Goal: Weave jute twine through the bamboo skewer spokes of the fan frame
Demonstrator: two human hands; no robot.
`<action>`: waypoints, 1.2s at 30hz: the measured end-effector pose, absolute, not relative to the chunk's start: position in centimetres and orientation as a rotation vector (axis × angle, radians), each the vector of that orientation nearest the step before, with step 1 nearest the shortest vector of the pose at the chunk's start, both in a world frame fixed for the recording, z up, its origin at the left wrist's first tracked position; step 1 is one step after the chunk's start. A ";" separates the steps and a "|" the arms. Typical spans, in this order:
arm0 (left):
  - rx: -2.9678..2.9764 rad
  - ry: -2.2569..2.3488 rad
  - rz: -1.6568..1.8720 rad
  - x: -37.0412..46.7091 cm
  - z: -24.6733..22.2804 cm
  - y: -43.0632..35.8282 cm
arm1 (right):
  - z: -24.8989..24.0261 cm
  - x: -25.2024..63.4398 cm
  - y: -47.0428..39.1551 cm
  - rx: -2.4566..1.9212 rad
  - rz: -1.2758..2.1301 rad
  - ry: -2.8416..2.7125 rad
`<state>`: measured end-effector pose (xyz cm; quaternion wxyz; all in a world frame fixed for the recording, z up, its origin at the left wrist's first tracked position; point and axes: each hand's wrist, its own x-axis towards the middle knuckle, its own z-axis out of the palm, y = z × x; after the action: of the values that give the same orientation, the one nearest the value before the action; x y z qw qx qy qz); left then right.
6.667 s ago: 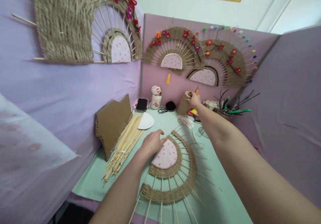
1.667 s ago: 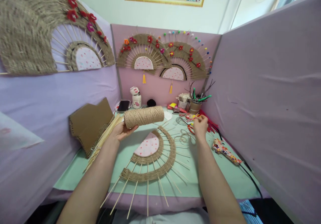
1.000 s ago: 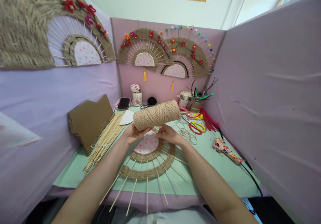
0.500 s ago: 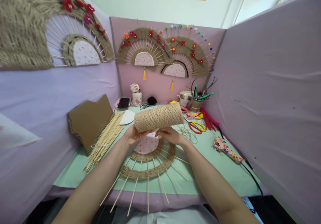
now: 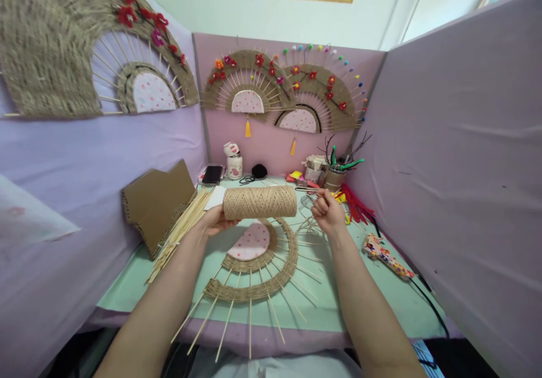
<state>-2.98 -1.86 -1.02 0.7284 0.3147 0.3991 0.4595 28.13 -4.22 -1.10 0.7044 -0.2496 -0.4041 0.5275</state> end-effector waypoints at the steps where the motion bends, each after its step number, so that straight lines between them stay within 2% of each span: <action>1: 0.663 0.844 1.025 -3.1 -0.9 -1.9 | -1.1 28.7 -4.1 -0.529 1.160 -0.848; 8: 0.557 0.638 1.226 -3.8 -0.8 -1.5 | -1.1 31.7 -4.3 -0.358 0.990 -0.609; 14: 0.652 0.783 1.269 -5.0 -0.7 -0.9 | -1.0 34.1 -4.2 -0.311 0.851 -0.352; 19: 0.652 0.903 1.348 -5.3 -0.5 -0.7 | -2.0 35.0 -2.9 -0.778 0.507 -0.178; 23: 0.666 0.816 1.398 -5.1 -0.4 -0.8 | -3.1 32.3 -2.2 -1.309 0.429 -0.770; 27: 0.691 0.727 1.434 -4.6 -0.4 -1.2 | -3.4 27.9 -2.8 -1.477 0.193 -1.097; 29: 0.721 0.686 1.441 -4.0 -0.5 -1.4 | -3.2 25.8 -3.5 -1.332 0.279 -1.317; 33: 0.833 0.661 1.422 -2.4 -0.9 -2.0 | -2.4 22.2 -5.0 -1.026 0.835 -1.635; 36: 0.928 0.653 1.414 -1.5 -1.3 -2.2 | -2.1 20.1 -6.1 -0.877 1.114 -1.723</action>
<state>-1.55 -2.23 -1.32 0.6166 0.4029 0.2835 0.6141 20.14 -6.13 -2.09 0.4395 -0.3530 -0.6935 0.4486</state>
